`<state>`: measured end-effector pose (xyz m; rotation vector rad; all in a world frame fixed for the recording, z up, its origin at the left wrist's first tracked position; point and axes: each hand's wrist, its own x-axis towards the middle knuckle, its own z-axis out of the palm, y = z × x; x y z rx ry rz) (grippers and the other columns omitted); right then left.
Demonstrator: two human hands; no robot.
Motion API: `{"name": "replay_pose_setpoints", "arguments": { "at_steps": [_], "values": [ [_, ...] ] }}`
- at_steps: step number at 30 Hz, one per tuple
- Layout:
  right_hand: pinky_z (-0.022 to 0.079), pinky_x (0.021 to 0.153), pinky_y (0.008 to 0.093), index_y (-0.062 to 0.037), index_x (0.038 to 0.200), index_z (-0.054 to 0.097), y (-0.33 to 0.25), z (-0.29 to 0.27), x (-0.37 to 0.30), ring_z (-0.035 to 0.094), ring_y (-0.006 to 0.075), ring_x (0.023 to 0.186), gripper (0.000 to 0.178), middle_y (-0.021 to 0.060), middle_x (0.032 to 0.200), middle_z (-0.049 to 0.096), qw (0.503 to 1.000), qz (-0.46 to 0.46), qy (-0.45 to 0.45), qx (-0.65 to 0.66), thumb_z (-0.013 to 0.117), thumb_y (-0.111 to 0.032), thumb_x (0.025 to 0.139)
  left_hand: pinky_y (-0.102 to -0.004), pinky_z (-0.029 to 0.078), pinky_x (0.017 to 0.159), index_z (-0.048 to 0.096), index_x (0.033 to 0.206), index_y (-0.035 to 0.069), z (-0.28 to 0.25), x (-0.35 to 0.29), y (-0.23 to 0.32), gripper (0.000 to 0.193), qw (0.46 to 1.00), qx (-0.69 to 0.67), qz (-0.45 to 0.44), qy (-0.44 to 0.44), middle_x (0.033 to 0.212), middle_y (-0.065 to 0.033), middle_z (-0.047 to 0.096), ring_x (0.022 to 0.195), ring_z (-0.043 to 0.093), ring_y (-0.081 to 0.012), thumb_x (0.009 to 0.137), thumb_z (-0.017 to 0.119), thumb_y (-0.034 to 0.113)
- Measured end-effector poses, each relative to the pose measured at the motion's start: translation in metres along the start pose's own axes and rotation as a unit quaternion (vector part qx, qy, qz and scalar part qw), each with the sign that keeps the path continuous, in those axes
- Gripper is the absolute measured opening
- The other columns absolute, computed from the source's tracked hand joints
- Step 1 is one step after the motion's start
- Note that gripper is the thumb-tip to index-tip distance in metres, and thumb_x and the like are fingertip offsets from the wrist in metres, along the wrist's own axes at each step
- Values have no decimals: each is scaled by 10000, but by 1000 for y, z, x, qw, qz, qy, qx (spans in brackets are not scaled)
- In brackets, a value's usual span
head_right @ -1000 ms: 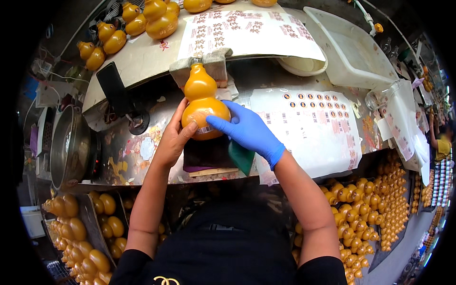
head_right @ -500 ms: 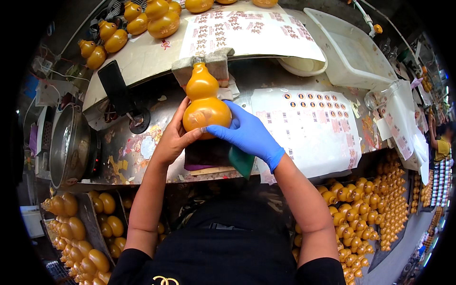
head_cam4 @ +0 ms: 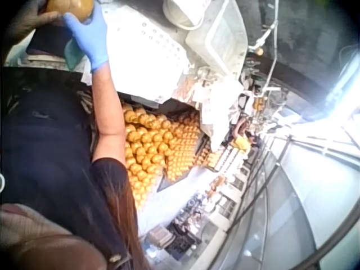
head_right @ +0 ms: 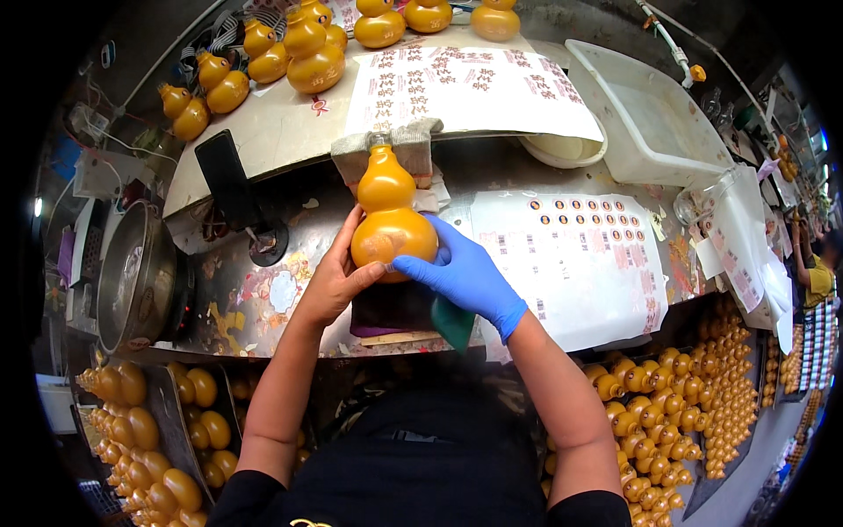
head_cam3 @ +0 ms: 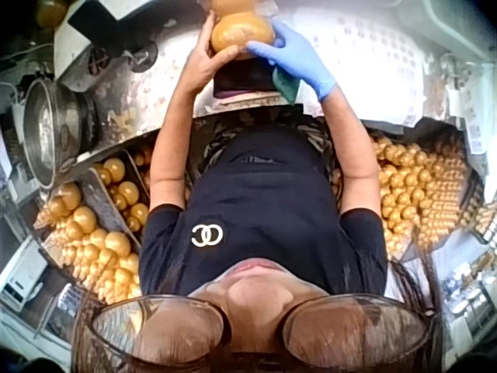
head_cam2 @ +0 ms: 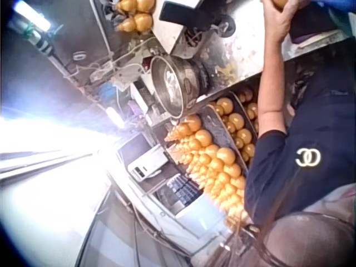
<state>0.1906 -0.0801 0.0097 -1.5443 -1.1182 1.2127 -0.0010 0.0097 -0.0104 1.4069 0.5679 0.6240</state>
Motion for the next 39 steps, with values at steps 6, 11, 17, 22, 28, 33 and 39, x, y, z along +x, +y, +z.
{"name": "replay_pose_setpoints", "arguments": {
  "at_steps": [6,11,17,22,28,33,39],
  "values": [
    [467,682,224,-55,1371,463,-8,-3,0,545,68,702,697,32,857,613,998,50,-23,-7,700,-442,842,-353,268,1116,124,1497,-30,6,0,7,910,1000,-9,-14,24,1474,-204,306,1379,313,-268,880,654,378],
    [450,629,221,-72,1389,455,4,-4,4,521,72,635,684,10,774,584,999,20,-15,30,642,-482,874,-343,236,1129,144,1501,-11,0,3,-7,845,998,-36,-27,44,1486,-193,300,1393,289,-263,918,602,395],
    [464,645,236,-45,1390,447,0,-5,1,540,88,634,724,46,792,601,999,27,-22,10,588,-544,886,-349,235,1128,172,1497,-6,5,0,-3,819,999,-5,-15,41,1482,-173,318,1378,311,-252,922,583,408],
    [477,647,248,-37,1386,446,-9,-1,2,578,112,636,736,84,829,629,999,39,13,-32,576,-560,885,-337,272,1107,196,1489,0,7,4,-3,789,995,-81,-9,55,1451,-169,352,1346,355,-235,921,601,370],
    [490,639,258,-20,1365,463,-3,-2,6,596,125,641,753,109,872,646,999,40,-4,0,549,-594,885,-336,280,1102,216,1482,6,14,3,2,756,995,-72,-22,62,1438,-164,369,1327,381,-234,930,585,367],
    [496,641,269,-9,1332,489,-13,-5,6,600,129,645,740,116,906,643,999,35,-7,8,541,-598,887,-333,280,1102,224,1480,12,11,7,2,740,988,-129,-24,84,1443,-158,362,1322,387,-231,935,587,356],
    [503,659,284,19,1308,494,-12,-5,12,617,148,662,761,125,925,645,997,54,-27,-40,507,-620,893,-327,268,1107,240,1474,15,17,6,-2,699,989,-109,-32,100,1443,-156,366,1324,382,-222,946,566,335]
  ]
}}
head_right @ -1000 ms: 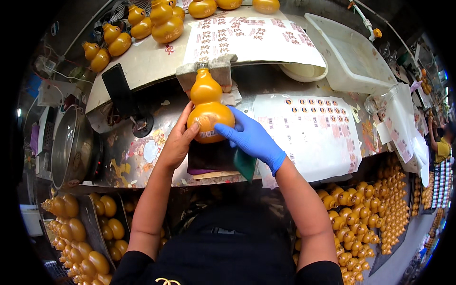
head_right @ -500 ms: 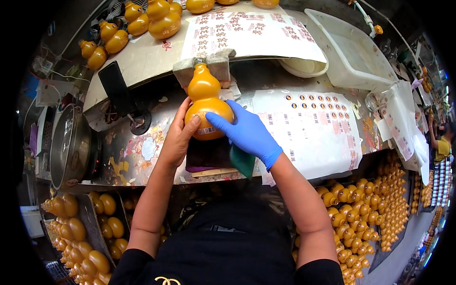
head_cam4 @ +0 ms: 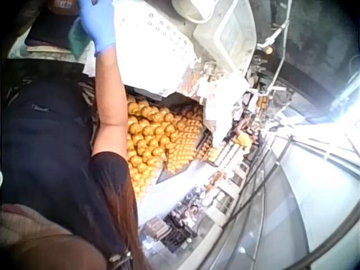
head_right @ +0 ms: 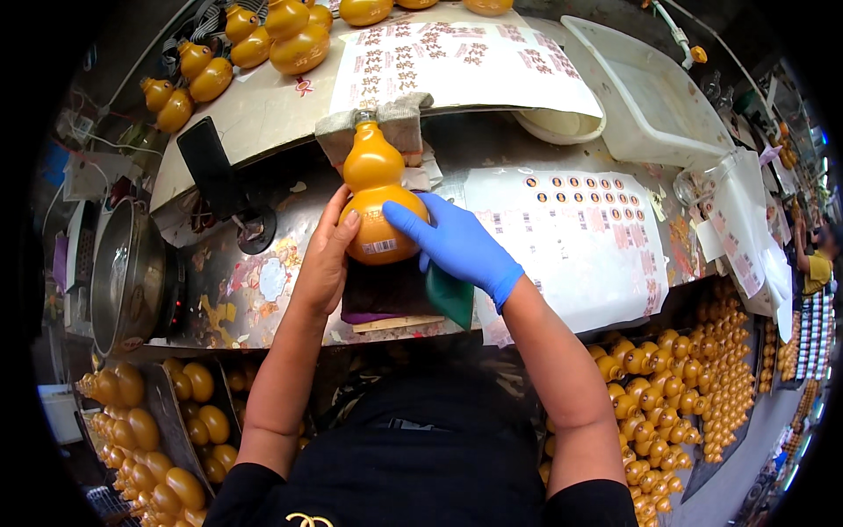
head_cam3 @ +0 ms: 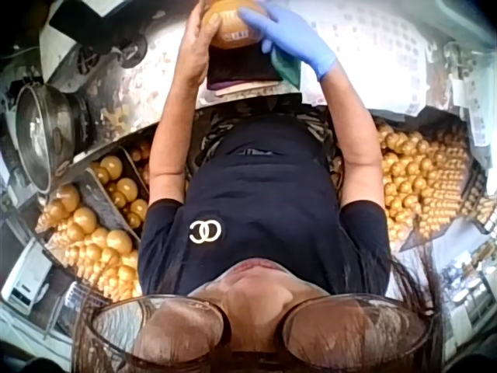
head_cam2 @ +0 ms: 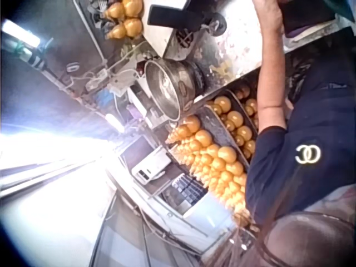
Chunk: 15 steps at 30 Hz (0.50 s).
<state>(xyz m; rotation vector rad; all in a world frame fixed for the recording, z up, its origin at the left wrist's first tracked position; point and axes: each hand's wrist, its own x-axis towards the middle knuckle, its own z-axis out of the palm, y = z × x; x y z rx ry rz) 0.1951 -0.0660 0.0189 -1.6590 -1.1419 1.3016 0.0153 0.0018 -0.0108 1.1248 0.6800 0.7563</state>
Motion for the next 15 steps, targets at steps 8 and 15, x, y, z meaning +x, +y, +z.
{"name": "replay_pose_setpoints", "arguments": {
  "at_steps": [8,15],
  "values": [
    [498,659,275,26,1273,531,10,1,7,611,150,650,739,127,910,641,1000,-17,20,-7,494,-614,905,-324,266,1107,279,1459,15,3,3,6,644,1000,-4,-3,-4,1430,-138,389,1319,384,-212,960,534,333],
    [501,652,263,14,1340,470,15,3,2,630,146,681,755,115,878,646,994,4,26,104,544,-587,890,-318,297,1099,225,1487,17,-12,5,-2,660,1000,-14,10,-8,1457,-146,365,1344,381,-226,973,483,342]
  ]
}}
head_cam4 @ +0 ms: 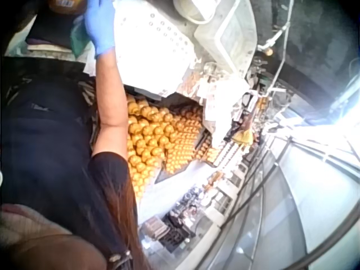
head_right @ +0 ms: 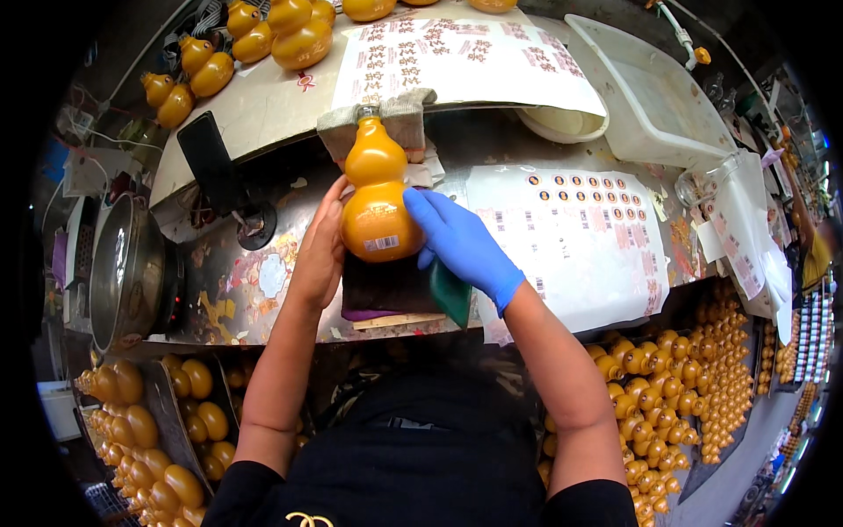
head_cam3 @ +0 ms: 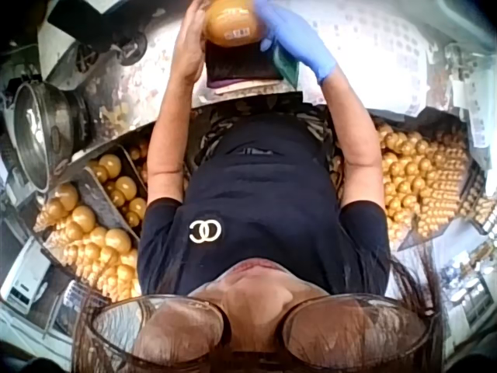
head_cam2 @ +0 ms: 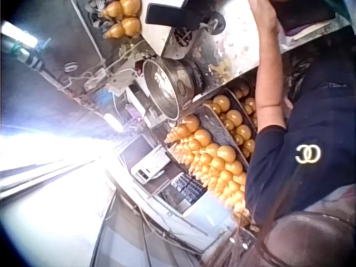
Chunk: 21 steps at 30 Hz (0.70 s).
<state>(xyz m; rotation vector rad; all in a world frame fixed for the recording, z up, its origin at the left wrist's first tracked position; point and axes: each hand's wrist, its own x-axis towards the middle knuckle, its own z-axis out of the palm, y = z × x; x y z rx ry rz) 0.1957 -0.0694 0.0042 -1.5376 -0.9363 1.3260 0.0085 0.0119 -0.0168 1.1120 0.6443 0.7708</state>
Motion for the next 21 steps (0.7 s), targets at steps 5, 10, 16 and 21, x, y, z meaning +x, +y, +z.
{"name": "replay_pose_setpoints", "arguments": {
  "at_steps": [5,10,16,21],
  "values": [
    [503,661,257,-17,1422,360,0,8,-13,619,123,682,811,85,853,649,995,-47,7,-82,660,-507,849,-348,308,1102,145,1508,10,-2,-13,-2,894,993,88,56,-57,1488,-165,311,1352,360,-252,866,702,288],
    [504,671,257,-21,1443,330,4,8,-12,613,120,663,836,88,821,649,994,-67,9,-82,684,-482,842,-351,301,1105,147,1506,5,-7,-11,-1,901,988,119,55,-83,1488,-167,307,1354,356,-250,865,704,304],
    [490,652,246,15,1407,381,5,0,-12,601,115,636,785,98,810,644,998,-33,7,-58,632,-503,873,-348,291,1107,168,1499,5,-7,-12,2,829,993,83,54,-69,1467,-162,338,1354,356,-245,906,647,330],
    [477,622,255,19,1349,469,-21,-7,-2,573,122,598,739,118,851,640,999,19,-41,-23,543,-565,903,-339,306,1096,263,1455,25,3,-1,9,683,999,-30,-16,-3,1400,-136,408,1315,400,-212,956,542,397]
  ]
}}
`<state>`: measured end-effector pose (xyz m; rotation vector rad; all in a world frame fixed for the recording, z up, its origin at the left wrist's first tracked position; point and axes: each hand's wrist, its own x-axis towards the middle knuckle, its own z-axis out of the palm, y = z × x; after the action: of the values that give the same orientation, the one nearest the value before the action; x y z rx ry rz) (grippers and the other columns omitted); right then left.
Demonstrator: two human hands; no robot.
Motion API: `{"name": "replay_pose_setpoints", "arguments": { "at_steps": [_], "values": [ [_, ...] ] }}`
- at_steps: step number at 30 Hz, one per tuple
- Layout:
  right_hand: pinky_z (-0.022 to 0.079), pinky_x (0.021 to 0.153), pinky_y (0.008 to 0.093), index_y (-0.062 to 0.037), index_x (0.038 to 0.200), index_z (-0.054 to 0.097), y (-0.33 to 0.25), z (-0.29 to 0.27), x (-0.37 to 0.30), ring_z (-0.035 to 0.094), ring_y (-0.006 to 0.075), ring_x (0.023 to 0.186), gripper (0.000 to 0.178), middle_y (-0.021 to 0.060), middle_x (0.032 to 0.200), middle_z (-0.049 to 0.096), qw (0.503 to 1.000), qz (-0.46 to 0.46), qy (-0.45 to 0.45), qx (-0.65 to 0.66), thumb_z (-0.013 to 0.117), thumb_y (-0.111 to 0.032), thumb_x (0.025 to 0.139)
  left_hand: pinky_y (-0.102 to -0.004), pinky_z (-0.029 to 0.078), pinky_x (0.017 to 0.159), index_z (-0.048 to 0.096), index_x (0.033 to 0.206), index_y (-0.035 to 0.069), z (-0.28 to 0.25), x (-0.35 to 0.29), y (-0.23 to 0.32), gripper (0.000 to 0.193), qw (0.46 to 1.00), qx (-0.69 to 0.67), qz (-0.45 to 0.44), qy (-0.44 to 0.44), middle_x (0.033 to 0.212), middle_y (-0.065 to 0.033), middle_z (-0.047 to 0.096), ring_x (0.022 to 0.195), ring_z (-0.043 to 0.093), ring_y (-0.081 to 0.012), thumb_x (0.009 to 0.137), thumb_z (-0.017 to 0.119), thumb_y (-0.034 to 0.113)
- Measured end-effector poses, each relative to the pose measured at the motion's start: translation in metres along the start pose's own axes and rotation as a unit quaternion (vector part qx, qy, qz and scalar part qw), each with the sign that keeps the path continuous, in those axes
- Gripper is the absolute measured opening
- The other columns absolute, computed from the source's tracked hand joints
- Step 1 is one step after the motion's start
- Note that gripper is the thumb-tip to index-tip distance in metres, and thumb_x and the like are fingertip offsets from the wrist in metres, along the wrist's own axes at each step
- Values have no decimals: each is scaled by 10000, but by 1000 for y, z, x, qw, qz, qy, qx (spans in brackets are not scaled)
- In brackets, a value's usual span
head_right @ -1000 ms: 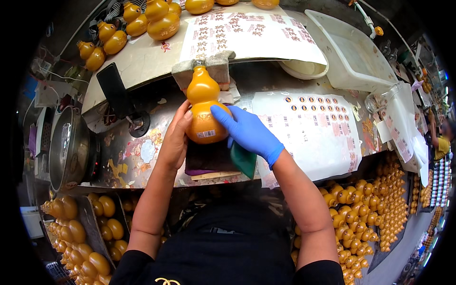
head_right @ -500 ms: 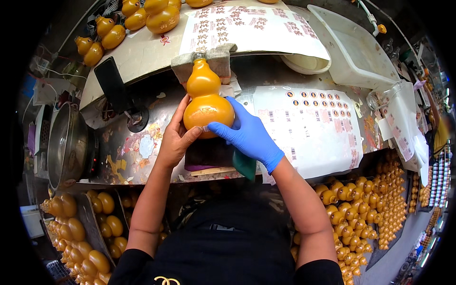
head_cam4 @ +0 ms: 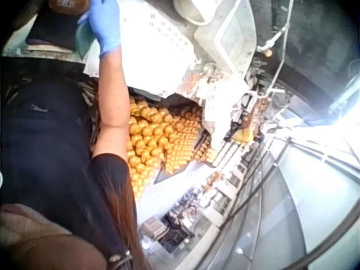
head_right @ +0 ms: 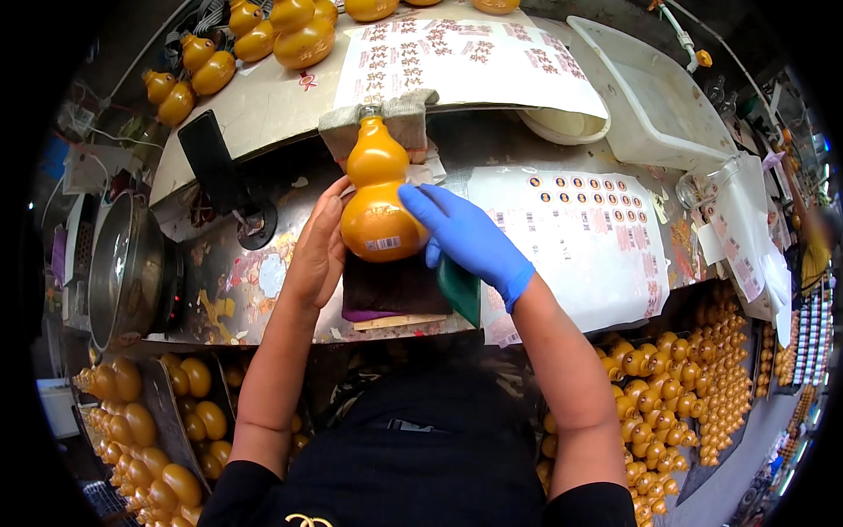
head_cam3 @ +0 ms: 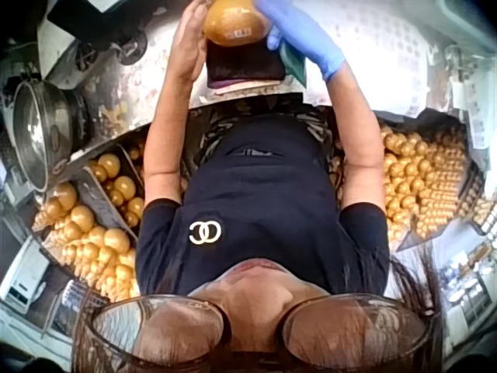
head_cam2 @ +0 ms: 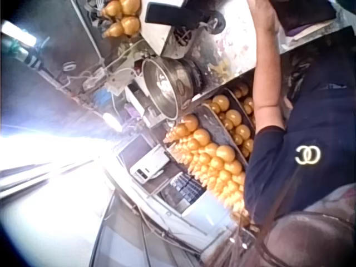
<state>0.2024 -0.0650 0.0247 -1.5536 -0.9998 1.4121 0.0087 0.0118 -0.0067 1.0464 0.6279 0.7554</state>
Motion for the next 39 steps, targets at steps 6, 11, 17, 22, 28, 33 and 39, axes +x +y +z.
{"name": "replay_pose_setpoints", "arguments": {
  "at_steps": [6,11,17,22,28,33,39],
  "values": [
    [478,619,253,6,1310,494,0,2,10,569,131,619,792,103,919,627,998,12,-34,-47,539,-644,860,-329,280,1101,271,1444,34,7,4,-7,647,1000,-11,-5,13,1364,-135,423,1295,395,-204,954,570,333],
    [480,614,254,9,1295,498,0,2,7,570,134,621,793,101,933,625,998,25,-41,-31,518,-656,863,-333,286,1100,254,1447,27,6,4,-6,664,1000,-22,-16,9,1402,-149,396,1302,393,-218,953,567,341],
    [482,609,256,16,1284,503,1,4,7,573,135,619,793,105,926,624,999,21,-32,-27,515,-656,864,-342,287,1102,231,1460,29,7,5,-8,687,1000,24,5,-6,1424,-156,376,1314,386,-228,957,551,372],
    [481,611,256,20,1271,511,4,5,8,576,133,623,788,107,917,625,999,12,-27,-33,523,-655,863,-340,280,1106,211,1470,28,5,4,-9,708,1000,20,7,-15,1436,-157,363,1329,371,-234,961,537,396],
    [486,626,254,8,1245,543,4,6,7,588,137,628,715,100,931,633,999,22,-24,-4,493,-618,903,-340,273,1110,183,1484,28,3,4,-8,730,1000,22,0,-17,1459,-162,329,1351,346,-248,961,530,400],
    [518,807,273,-20,1181,587,21,-17,-10,638,148,829,497,66,973,646,930,-37,-24,364,480,-454,963,-361,272,1116,113,1506,16,-2,-8,-6,916,990,112,70,-50,1492,-182,269,1374,318,-278,865,668,365],
    [500,819,296,-17,1044,619,-24,8,-19,613,156,897,257,66,980,638,980,-199,-11,-11,690,-166,847,-390,262,1122,87,1510,16,-5,-9,-23,1007,975,187,112,-42,1482,-224,268,1382,304,-313,804,731,332]
  ]
}}
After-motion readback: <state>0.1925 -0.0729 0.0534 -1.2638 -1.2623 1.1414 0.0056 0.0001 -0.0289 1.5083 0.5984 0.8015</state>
